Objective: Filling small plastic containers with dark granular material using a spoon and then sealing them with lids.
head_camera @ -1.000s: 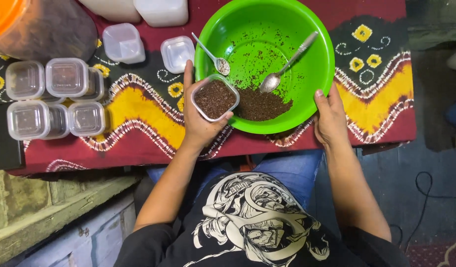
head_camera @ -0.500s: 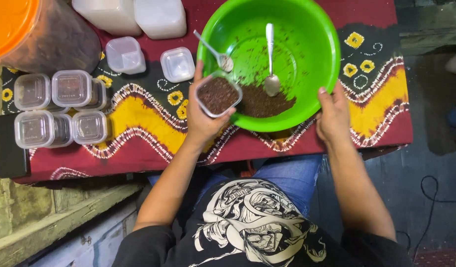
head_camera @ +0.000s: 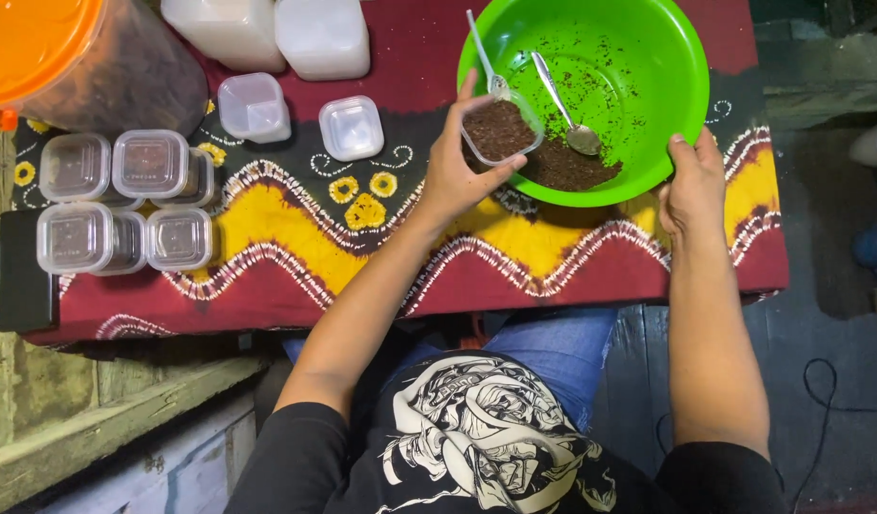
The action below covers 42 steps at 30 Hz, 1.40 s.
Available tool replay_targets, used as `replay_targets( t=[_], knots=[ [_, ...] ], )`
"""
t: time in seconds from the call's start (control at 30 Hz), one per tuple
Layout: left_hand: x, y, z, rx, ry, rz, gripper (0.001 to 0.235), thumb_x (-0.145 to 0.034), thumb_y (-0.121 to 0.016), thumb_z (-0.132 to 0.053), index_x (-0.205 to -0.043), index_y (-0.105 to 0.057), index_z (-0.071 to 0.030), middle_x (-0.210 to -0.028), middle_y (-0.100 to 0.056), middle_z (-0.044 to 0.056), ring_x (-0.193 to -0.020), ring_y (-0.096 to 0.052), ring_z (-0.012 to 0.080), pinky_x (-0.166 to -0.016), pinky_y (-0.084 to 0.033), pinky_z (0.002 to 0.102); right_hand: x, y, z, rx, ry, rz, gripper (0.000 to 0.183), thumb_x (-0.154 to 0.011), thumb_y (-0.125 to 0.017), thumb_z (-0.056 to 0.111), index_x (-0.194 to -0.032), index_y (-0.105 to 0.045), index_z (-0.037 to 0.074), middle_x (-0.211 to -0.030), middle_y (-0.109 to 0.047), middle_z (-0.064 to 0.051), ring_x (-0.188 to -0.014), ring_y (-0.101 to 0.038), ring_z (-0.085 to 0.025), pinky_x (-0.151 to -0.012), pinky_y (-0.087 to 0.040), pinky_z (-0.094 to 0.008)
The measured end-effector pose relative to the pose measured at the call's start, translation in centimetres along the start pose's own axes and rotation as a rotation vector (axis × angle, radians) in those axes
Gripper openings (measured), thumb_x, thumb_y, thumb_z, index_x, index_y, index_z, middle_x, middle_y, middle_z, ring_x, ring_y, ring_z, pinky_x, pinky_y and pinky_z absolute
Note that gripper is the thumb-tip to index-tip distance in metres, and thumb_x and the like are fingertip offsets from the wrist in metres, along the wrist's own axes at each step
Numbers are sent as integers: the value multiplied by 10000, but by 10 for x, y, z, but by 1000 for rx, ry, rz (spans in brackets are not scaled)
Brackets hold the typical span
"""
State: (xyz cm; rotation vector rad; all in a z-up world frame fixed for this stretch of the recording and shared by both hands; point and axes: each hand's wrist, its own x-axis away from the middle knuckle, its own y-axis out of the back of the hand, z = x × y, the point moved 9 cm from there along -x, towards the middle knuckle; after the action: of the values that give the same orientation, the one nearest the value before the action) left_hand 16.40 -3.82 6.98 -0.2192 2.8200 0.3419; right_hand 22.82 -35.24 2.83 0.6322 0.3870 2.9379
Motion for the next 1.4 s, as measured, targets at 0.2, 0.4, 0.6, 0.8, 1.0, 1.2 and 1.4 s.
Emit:
replay_targets(
  t=[0.2,0.4,0.6,0.8,1.0,1.2,1.4],
  knots=[
    [2,8,-6,70,-41,-8,766,-864,-774,-579,-1447,-431,-218,-1705,-237,87,-1522,-441,382,-1193,-522,555,0,0,-6,-3,-8,-24,636,-1116,-508,373,-1658,-222,203,-1694,-237,-189,-429,-351,46,-329,-263,-137],
    [7,27,-13,-33,-84,-16,837,-759,-781,-611,-1413,-446,-210,-1540,-444,89,-1428,-505,298,-1202,-459,600,21,17,34,-49,400,-207,340,-1080,-583,193,-1400,-465,194,-1378,-537,-51,-843,-535,-37,-655,-501,-154],
    [39,75,-9,-168,-60,-16,746,-791,-746,-615,-1367,-498,-212,-1297,-516,92,-1258,-515,257,-1110,-461,514,132,22,87,-33,1480,-387,357,-911,-430,-172,-1245,-501,-67,-1141,-488,-226,-1044,-493,-345,-933,-478,-440],
    [84,132,18,-168,139,-62,945,-681,-989,-407,-1454,-484,-204,-1303,-488,158,-1315,-519,384,-1145,-362,508,151,-61,25,-57,1254,-48,159,-947,-525,-57,-1007,-672,-47,-943,-639,-182,-912,-596,-339,-933,-459,-429],
    [112,144,28,-309,128,-7,926,-670,-962,-310,-1430,-479,-93,-1301,-597,207,-1259,-566,421,-1104,-414,542,169,-157,3,265,1249,299,189,-947,-636,34,-1091,-758,50,-1009,-725,-110,-895,-703,-326,-826,-571,-406],
    [113,143,28,-317,165,60,864,-778,-903,-239,-1483,-434,-68,-1410,-576,223,-1316,-540,427,-1127,-403,549,152,-214,30,397,1243,486,206,-1003,-589,53,-1188,-671,13,-1070,-669,-177,-1022,-665,-426,-913,-524,-505],
    [109,153,-1,-221,189,265,1043,-785,-799,-43,-1625,-181,-15,-1582,-341,358,-1452,-324,545,-1197,-249,649,123,-251,52,434,1151,618,259,-955,-621,-33,-1203,-683,9,-1026,-684,-187,-1016,-680,-440,-907,-522,-514]
  ],
)
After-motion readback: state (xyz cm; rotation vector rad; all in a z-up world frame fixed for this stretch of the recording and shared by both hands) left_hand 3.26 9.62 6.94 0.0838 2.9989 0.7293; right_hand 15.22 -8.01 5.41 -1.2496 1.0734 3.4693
